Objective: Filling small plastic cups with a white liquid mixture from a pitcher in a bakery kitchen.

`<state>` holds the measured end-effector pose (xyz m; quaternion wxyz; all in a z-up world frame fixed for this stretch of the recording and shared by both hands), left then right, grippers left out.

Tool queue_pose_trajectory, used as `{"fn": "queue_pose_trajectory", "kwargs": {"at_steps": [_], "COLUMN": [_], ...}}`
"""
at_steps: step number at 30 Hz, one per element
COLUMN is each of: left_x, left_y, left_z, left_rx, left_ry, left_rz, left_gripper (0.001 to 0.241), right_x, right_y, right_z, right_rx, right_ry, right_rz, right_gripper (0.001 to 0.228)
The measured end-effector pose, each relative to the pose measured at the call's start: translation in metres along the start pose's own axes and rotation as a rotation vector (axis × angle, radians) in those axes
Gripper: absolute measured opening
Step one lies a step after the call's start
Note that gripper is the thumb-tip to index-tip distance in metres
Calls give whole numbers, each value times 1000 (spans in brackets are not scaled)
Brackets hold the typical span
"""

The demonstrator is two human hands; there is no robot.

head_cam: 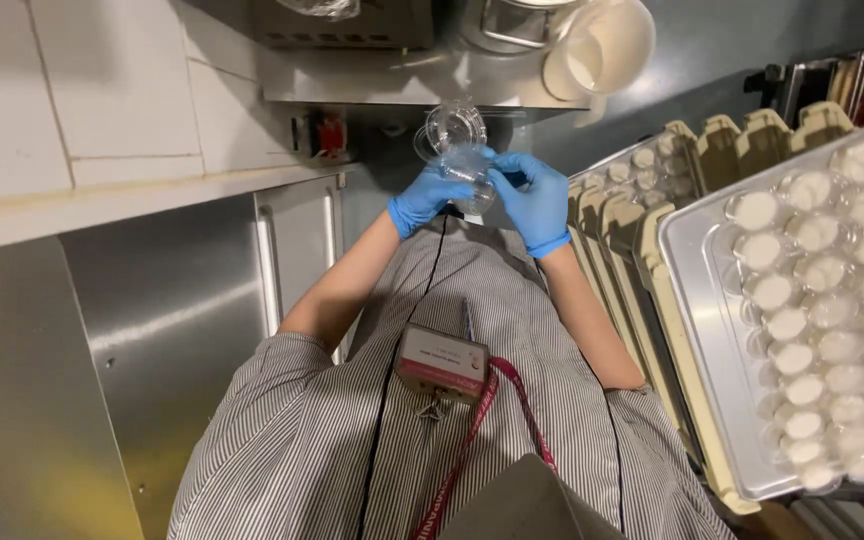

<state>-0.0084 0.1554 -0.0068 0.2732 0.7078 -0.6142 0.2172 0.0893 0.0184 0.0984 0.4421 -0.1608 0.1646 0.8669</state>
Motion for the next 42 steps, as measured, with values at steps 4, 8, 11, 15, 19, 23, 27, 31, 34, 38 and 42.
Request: {"fn": "queue_pose_trajectory", "kwargs": {"at_steps": [4,8,11,15,19,23,27,31,34,38,42], "left_x": [-27,-21,-14,-30,-49,-67,-12,13,-45,-61,-55], "left_y": [15,3,-4,-11,-42,-74,-78,-63,-62,-56,-50], "left_z": [10,13,17,1,-17,17,47,47,66,44,65], "left_rx": [3,-52,-113,-58,-101,-301,-315,-150,-102,-193,-415], "left_ry": [32,121,114,-255,-831,-1228,-1147,-1056,-1136,-1348,-1346], "left_rz": [-94,-80,-26,10,22,81,458,541,199,-71,68], "left_gripper": [55,53,56,81,113,129,126,126,127,114,87], "right_x": [18,4,-22,-70,-100,-113,-133,-167,-192,-207,-211], "right_y": [-6,-2,14,45,80,106,128,155,177,178,158], "right_z": [6,-4,-17,-36,-81,-104,-113,-122,-138,-167,-218], "right_rx": [-22,49,111,98,157,214,211,206,264,339,398], "right_ry": [19,31,18,-16,-63,-124,-96,-100,-232,-410,-330], "right_rz": [74,45,-19,-171,-295,-395,-518,-717,-939,-1116,-1161], "right_gripper": [16,16,16,17,16,15,13,14,13,11,12]}}
Point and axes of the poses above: each hand's wrist, its own y-axis away from the middle knuckle, its own x-axis out of the palm, z = x × y, the point moved 5 cm from there along -y, towards the middle knuckle, and after that the axes turned 7 degrees about x, right-handed, at the moved point
